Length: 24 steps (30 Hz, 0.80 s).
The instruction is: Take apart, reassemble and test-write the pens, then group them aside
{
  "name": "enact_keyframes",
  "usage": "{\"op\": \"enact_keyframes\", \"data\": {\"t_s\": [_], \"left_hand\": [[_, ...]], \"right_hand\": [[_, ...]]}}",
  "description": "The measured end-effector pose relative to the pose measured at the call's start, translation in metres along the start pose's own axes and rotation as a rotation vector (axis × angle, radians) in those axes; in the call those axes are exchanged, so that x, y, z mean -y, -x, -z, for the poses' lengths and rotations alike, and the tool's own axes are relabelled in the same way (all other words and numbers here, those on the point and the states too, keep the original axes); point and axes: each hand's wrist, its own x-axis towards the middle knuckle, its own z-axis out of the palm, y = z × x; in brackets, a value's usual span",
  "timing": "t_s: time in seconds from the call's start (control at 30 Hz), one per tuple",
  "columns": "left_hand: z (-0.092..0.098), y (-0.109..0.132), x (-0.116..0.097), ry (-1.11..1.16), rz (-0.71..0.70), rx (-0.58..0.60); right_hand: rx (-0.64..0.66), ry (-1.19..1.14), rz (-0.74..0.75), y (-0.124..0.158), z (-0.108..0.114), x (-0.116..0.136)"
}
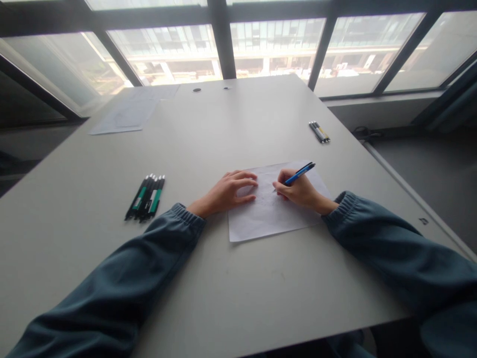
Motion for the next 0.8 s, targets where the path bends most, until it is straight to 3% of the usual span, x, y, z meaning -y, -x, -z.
{"op": "enact_keyframes", "data": {"t_s": [0.13, 0.3, 0.47, 0.6, 0.8], "left_hand": [[0.000, 0.001, 0.000, -0.003, -0.012, -0.009], [-0.001, 0.001, 0.000, -0.002, -0.018, -0.019], [-0.004, 0.000, 0.002, -0.011, -0.014, -0.049], [-0.004, 0.001, 0.001, -0.019, -0.020, -0.145], [-0.006, 0.002, -0.008, -0.024, -0.083, -0.283]], "right_hand": [[-0.113, -0.087, -0.009, -0.002, 0.001, 0.000], [-0.154, -0.047, 0.056, -0.006, 0.002, -0.006], [-0.093, -0.121, 0.060, -0.003, 0.005, 0.000], [0.000, -0.235, 0.081, 0.000, 0.005, 0.005], [-0.055, -0.148, 0.186, 0.002, 0.005, 0.007]]}}
